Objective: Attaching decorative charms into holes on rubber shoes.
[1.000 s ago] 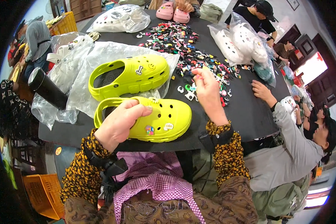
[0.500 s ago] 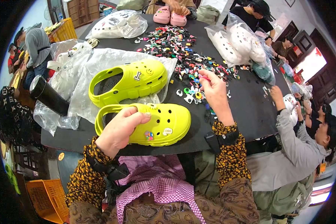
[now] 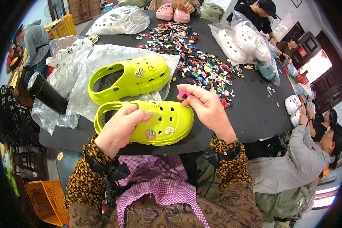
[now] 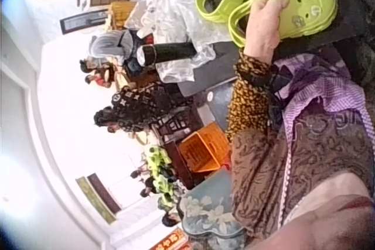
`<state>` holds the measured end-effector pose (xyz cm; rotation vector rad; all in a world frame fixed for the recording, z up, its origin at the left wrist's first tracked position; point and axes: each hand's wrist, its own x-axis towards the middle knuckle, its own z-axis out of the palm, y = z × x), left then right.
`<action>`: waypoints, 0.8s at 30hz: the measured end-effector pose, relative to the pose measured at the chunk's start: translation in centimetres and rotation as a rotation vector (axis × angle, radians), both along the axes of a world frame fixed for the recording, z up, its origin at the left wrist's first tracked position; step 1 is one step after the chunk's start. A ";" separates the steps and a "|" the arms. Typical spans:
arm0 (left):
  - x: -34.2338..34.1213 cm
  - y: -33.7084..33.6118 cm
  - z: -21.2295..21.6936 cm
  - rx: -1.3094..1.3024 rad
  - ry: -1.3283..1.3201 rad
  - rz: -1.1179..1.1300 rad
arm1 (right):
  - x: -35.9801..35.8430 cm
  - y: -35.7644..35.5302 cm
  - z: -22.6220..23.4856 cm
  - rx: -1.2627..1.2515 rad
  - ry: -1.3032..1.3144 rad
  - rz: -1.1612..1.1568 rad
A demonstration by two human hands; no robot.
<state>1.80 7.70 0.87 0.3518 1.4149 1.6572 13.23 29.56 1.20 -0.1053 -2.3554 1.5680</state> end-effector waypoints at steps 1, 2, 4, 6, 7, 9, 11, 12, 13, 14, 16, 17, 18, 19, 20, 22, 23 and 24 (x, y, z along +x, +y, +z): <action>0.0 0.0 0.0 0.019 -0.005 -0.001 | 0.0 -0.5 -0.2 0.005 0.039 -0.032; 0.0 0.0 -0.1 0.049 -0.025 -0.010 | 0.0 -0.9 -0.3 0.014 0.083 -0.064; 0.0 0.0 -0.1 0.032 -0.005 -0.004 | -0.3 -1.6 -0.8 0.027 0.141 -0.098; 0.0 0.0 -0.1 0.025 -0.001 -0.007 | -0.2 -2.0 -0.9 0.044 0.202 -0.131; 0.0 0.0 -0.1 0.027 -0.003 -0.009 | -0.1 -2.0 -0.9 0.134 0.193 -0.127; 0.0 0.0 -0.1 0.028 -0.007 -0.010 | 0.2 -2.2 -0.8 0.223 0.183 -0.123; 0.0 0.0 -0.1 0.023 -0.003 0.000 | 0.6 -2.3 -0.7 0.581 0.197 -0.132; 0.0 -0.1 -0.1 0.022 -0.004 0.000 | 0.4 -2.5 -0.9 0.585 0.180 -0.135; 0.0 -0.1 -0.1 0.028 -0.007 -0.002 | 0.2 -2.7 -1.1 0.582 0.283 -0.146; 0.0 -0.1 -0.1 0.040 -0.023 -0.006 | 0.1 -2.9 -1.2 0.584 0.376 -0.155; 0.0 -0.1 -0.2 0.040 -0.018 -0.003 | 0.1 -2.9 -1.5 0.573 0.386 -0.161; 0.0 0.0 -0.3 0.061 -0.037 -0.008 | 0.2 -2.9 -1.7 0.569 0.387 -0.167; 0.0 0.0 -0.3 0.048 -0.026 -0.002 | 0.2 -2.9 -1.8 0.568 0.385 -0.166; -0.1 0.0 -0.4 0.044 -0.023 -0.002 | 0.3 -2.9 -1.9 0.551 0.379 -0.158; -0.1 0.0 -0.4 0.032 -0.030 0.000 | 0.3 -2.8 -2.0 0.534 0.374 -0.151; -0.1 0.0 -0.5 0.038 -0.013 0.003 | 0.4 -2.8 -2.0 0.542 0.370 -0.144; -0.1 0.0 -0.5 0.037 -0.014 0.005 | 0.5 -2.8 -2.0 0.553 0.373 -0.135; -0.1 0.0 -0.5 0.035 -0.008 0.009 | 0.5 -2.8 -2.0 0.548 0.364 -0.136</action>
